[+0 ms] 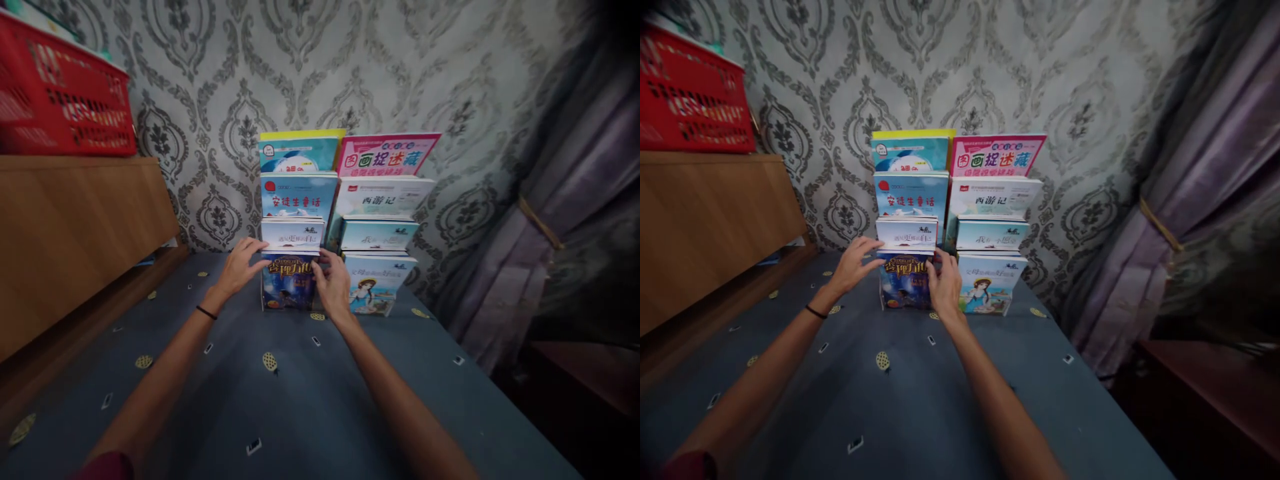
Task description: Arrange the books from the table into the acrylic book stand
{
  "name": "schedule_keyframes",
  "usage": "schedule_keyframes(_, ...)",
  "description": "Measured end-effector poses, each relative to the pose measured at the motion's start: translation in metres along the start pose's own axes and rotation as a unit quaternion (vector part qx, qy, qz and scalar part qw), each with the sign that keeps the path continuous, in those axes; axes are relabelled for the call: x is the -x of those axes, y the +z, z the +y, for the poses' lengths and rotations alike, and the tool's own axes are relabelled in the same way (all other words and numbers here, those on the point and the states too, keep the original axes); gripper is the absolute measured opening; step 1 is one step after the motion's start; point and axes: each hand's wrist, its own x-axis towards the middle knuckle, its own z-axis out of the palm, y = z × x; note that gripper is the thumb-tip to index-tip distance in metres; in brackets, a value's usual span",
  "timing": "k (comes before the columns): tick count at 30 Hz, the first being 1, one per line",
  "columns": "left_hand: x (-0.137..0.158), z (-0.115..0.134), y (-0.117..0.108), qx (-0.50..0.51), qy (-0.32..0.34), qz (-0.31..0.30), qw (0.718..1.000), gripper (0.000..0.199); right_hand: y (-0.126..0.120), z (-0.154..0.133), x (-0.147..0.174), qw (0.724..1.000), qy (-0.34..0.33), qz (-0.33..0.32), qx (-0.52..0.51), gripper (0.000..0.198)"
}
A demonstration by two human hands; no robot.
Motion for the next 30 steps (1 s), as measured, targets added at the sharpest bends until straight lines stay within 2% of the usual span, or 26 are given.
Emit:
schedule_keyframes(7,0.010,-0.010,0.000,0.079,-0.039,-0.033,0.996,0.033,0.000,-0.001,0.001,1.000,0.009,-0.004,-0.006,0.040)
schedule_keyframes(11,0.014,-0.007,0.008,0.110,-0.096,-0.009,0.989,0.033,-0.001,0.000,0.002,1.000,0.007,-0.008,-0.005,0.043)
schedule_keyframes(16,0.023,0.003,0.020,0.102,-0.155,0.045,0.982,0.022,0.000,0.000,0.001,1.000,0.007,-0.007,-0.003,0.044)
schedule_keyframes(21,0.027,0.009,0.025,0.078,-0.146,0.061,0.984,0.032,0.000,0.000,0.001,1.000,0.000,-0.002,-0.010,0.041)
schedule_keyframes(26,0.025,0.012,0.023,0.086,-0.122,0.069,0.986,0.031,-0.001,-0.002,0.001,1.000,0.005,-0.006,-0.007,0.043)
schedule_keyframes(30,0.025,0.015,0.025,0.089,-0.129,0.087,0.984,0.031,-0.001,-0.003,0.001,1.000,0.004,-0.008,-0.005,0.043)
